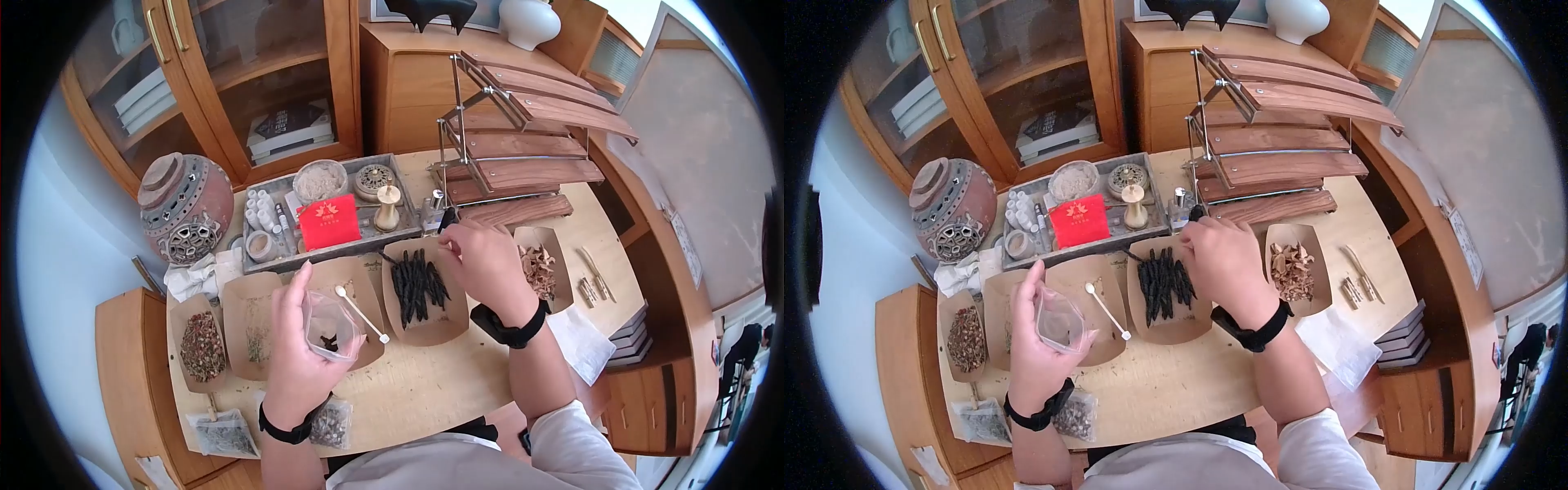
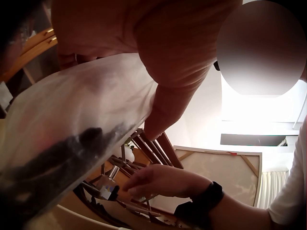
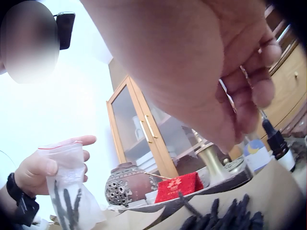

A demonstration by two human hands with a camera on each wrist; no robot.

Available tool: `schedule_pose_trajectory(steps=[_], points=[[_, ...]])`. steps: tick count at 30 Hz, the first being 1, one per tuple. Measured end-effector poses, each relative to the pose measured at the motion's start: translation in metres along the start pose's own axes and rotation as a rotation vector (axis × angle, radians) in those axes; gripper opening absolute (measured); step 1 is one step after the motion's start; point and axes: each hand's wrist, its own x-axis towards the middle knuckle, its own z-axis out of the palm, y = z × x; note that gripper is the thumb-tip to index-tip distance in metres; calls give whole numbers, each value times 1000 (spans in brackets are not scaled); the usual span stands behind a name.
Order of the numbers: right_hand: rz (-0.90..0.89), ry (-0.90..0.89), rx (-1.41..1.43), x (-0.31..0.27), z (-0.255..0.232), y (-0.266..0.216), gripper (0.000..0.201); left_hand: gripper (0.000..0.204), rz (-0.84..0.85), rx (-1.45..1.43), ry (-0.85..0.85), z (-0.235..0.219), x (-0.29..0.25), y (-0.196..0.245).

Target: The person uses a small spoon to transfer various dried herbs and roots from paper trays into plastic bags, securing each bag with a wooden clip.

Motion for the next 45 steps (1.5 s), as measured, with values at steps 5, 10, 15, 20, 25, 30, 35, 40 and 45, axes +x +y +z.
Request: schedule_pose_trajectory(steps=[5,10,15,20,25,30,35,40,45], points=[[-211,-130,99,-8,18,-11,18,109,-87,-26,-20,-1,-2,-1],[-209,-189,8,-7,33,0,28,101,-34,8,-3,-2,1,2],[-252,-259,110,-5,30,5,24,109,-76,9,-33,-1,0,0],[-241,-354,111,-1,24,8,22,108,-66,-10,-17,0,0,0],[-235,-409,149,-1,4,11,19,108,-85,-21,-29,-2,-2,-3],[-244,-417,323,0,-31,12,14,107,-72,-1,-28,-2,-1,1],[-279,-195,498,-2,-63,-5,13,97,-44,-5,-14,0,0,0],[-463,-61,532,8,-93,-44,14,92,-22,42,-43,0,-1,-1],[-591,-35,511,10,-96,-74,16,91,-7,53,-40,0,0,-2]])
